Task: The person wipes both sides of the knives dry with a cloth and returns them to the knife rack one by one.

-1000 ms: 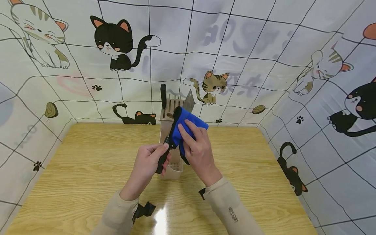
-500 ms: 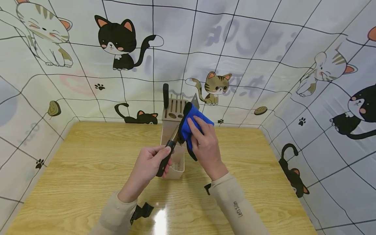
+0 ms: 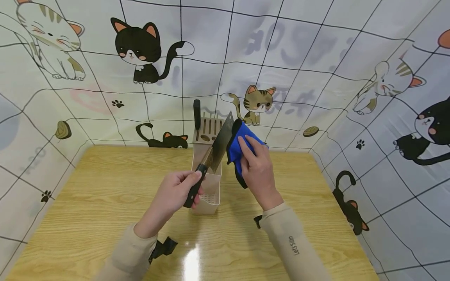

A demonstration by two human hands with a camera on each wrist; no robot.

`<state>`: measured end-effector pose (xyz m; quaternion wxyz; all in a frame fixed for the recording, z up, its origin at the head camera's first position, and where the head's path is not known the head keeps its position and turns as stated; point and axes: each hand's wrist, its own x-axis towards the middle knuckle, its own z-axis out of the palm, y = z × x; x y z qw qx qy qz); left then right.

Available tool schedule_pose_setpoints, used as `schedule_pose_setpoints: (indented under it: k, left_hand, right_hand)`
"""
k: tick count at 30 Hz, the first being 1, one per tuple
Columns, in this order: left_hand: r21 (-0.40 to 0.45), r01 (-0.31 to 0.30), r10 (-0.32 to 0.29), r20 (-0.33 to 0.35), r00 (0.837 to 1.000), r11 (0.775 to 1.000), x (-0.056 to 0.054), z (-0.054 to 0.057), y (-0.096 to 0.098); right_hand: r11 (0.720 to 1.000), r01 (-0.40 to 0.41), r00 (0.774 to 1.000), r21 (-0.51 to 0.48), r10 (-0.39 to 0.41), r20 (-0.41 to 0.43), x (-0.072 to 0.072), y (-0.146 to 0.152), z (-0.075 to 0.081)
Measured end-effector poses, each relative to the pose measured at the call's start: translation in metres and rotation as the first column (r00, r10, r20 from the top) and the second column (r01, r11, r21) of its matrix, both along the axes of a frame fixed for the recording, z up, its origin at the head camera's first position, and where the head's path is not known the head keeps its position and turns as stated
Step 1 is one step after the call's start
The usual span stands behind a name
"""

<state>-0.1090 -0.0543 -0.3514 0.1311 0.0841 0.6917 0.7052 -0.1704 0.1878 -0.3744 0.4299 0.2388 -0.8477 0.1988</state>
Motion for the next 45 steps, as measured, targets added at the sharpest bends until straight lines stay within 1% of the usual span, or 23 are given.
schedule_pose_setpoints:
  k: [2, 5, 8, 10, 12, 15, 18, 22, 25, 28, 30, 33, 37, 40, 42, 45]
  left_hand:
    - [-0.019, -0.003, 0.003, 0.001, 1.0, 1.0, -0.001, 0.005, -0.002]
    - [-0.044, -0.013, 0.013, 0.01, 1.0, 0.999, -0.003, 0.012, -0.006]
    - [-0.057, -0.015, 0.015, 0.008, 1.0, 0.998, -0.006, 0.019, -0.009]
    - [-0.071, -0.015, 0.015, 0.0, 1.0, 0.997, -0.008, 0.024, -0.012]
    - [-0.086, -0.018, 0.018, -0.006, 1.0, 0.996, -0.01, 0.029, -0.014]
    - [-0.111, -0.016, 0.014, -0.019, 1.0, 0.994, -0.014, 0.037, -0.016]
    - [-0.132, -0.005, -0.001, -0.043, 0.999, 0.991, -0.02, 0.045, -0.018]
    - [-0.164, 0.005, -0.015, -0.062, 0.998, 0.986, -0.027, 0.057, -0.018]
    - [-0.201, 0.006, -0.018, -0.063, 0.998, 0.98, -0.033, 0.066, -0.017]
    - [-0.249, 0.013, -0.028, -0.056, 0.998, 0.968, -0.038, 0.075, -0.015]
    - [-0.281, 0.021, -0.038, -0.055, 0.998, 0.96, -0.041, 0.08, -0.014]
    - [-0.314, 0.038, -0.057, -0.051, 0.997, 0.949, -0.045, 0.086, -0.012]
    - [-0.344, 0.049, -0.07, -0.049, 0.996, 0.938, -0.05, 0.092, -0.01]
    - [-0.366, 0.054, -0.072, -0.036, 0.997, 0.929, -0.053, 0.097, -0.009]
    - [-0.386, 0.056, -0.07, -0.022, 0.997, 0.921, -0.056, 0.1, -0.008]
    - [-0.411, 0.061, -0.07, -0.007, 0.998, 0.91, -0.06, 0.104, -0.007]
  right_hand:
    - [1.0, 0.009, 1.0, -0.014, -0.009, 0.005, -0.002, 0.005, -0.003]
    - [1.0, 0.028, 0.999, -0.012, -0.028, 0.047, -0.005, 0.013, -0.011]
    - [0.998, 0.066, 0.991, 0.016, -0.067, 0.119, -0.006, 0.021, -0.022]
    - [0.994, 0.096, 0.978, 0.043, -0.102, 0.181, -0.007, 0.027, -0.031]
    - [0.99, 0.122, 0.959, 0.07, -0.136, 0.248, -0.007, 0.032, -0.039]
    - [0.983, 0.15, 0.925, 0.11, -0.179, 0.334, -0.007, 0.038, -0.051]
    - [0.976, 0.165, 0.887, 0.142, -0.209, 0.411, -0.008, 0.043, -0.063]
    - [0.967, 0.176, 0.828, 0.183, -0.246, 0.504, -0.01, 0.048, -0.078]
    - [0.961, 0.182, 0.789, 0.206, -0.268, 0.553, -0.012, 0.051, -0.09]
    - [0.958, 0.182, 0.761, 0.22, -0.279, 0.586, -0.013, 0.051, -0.099]
    - [0.958, 0.177, 0.747, 0.227, -0.281, 0.603, -0.014, 0.051, -0.104]
    - [0.958, 0.169, 0.719, 0.232, -0.281, 0.636, -0.015, 0.05, -0.109]
    - [0.955, 0.162, 0.67, 0.249, -0.292, 0.682, -0.017, 0.048, -0.112]
    - [0.946, 0.152, 0.647, 0.286, -0.314, 0.695, -0.019, 0.046, -0.109]
    - [0.941, 0.142, 0.644, 0.306, -0.323, 0.693, -0.021, 0.043, -0.105]
    - [0.939, 0.124, 0.659, 0.32, -0.319, 0.682, -0.022, 0.038, -0.097]
